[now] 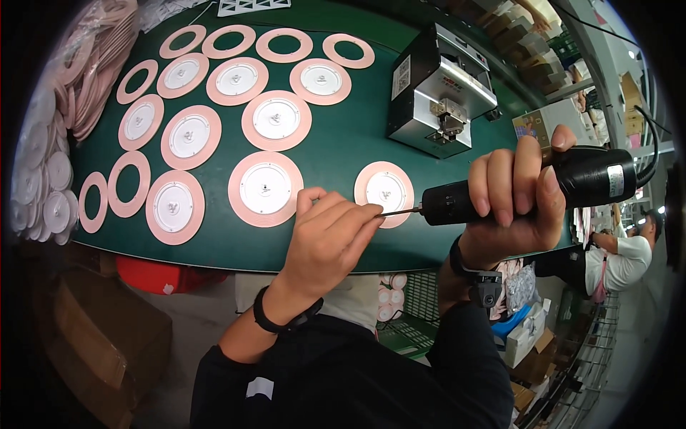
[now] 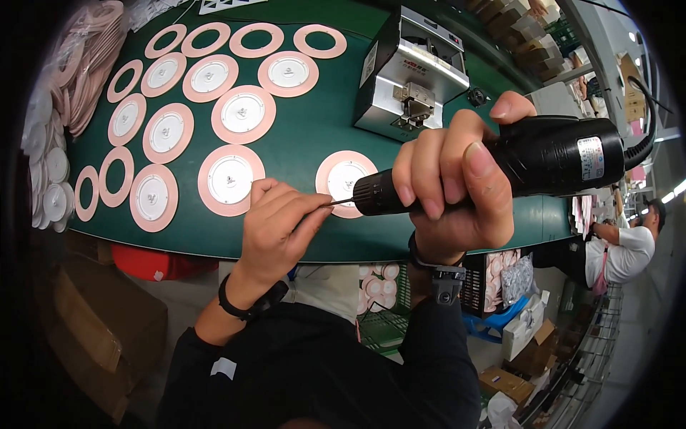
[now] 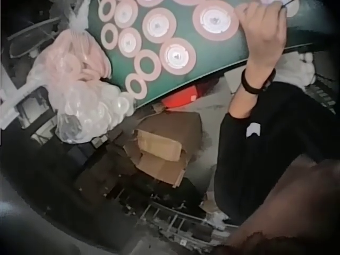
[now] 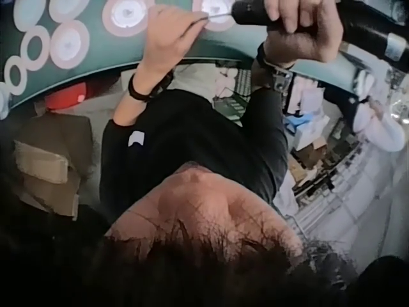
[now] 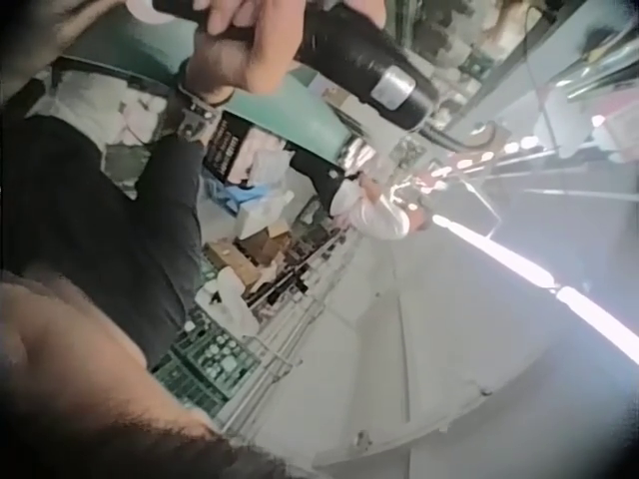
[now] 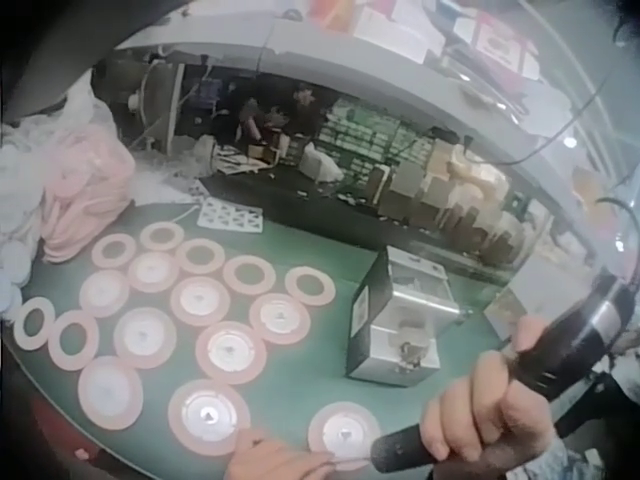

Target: The person uses a power screwdriver to drive screws into the centers of pink and white circular components, then arranges pink rings across the work surface.

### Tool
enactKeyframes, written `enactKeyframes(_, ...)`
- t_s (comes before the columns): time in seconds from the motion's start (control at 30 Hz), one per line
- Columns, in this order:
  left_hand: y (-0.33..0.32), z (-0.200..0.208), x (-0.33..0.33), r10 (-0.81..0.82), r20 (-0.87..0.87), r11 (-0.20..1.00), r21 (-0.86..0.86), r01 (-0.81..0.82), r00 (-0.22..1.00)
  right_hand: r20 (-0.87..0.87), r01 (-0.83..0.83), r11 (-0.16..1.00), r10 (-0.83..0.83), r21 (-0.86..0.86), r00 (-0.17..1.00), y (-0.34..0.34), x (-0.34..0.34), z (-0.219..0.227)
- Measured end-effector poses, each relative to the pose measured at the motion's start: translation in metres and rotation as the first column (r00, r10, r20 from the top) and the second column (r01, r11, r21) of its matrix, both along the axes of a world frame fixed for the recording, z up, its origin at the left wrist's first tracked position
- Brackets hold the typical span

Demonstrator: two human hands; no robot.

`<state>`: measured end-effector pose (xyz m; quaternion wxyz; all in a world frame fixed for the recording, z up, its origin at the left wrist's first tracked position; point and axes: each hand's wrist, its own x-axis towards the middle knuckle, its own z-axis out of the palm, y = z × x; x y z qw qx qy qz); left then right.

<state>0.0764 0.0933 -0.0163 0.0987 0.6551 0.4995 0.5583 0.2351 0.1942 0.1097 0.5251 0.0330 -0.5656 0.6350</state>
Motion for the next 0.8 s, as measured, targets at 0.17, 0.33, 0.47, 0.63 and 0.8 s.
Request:
enactKeyframes(0.17, -0.0006, 0.0024, 0.0012, -0.014, 0.041, 1.000, -0.019, 0.015, 0.999, 0.003, -0.003, 1.000, 0.003, 0.010, 1.000, -0.0018, 0.0021, 0.0025)
enactKeyframes(0.33, 0.0003, 0.0021, 0.0039, -0.040, 0.111, 0.999, -0.021, 0.043, 0.993, 0.011, -0.011, 1.000, 0.011, 0.008, 1.000, -0.0040, 0.0034, 0.0036)
enactKeyframes(0.47, 0.0006, 0.0017, 0.0005, -0.033, 0.075, 0.999, -0.006, 0.034, 0.997, 0.003, 0.006, 1.000, -0.006, 0.000, 1.000, -0.0062, 0.0069, 0.0038)
enactKeyframes(0.63, -0.0003, 0.0032, 0.0001, -0.031, 0.056, 1.000, 0.004, 0.030, 0.998, -0.009, 0.008, 1.000, -0.008, 0.001, 1.000, -0.0076, 0.0099, 0.0036)
enactKeyframes(0.8, -0.0003, 0.0038, 0.0004, -0.018, 0.060, 1.000, 0.026, 0.016, 0.998, 0.015, 0.006, 1.000, -0.006, 0.013, 1.000, -0.0083, 0.0098, 0.0039)
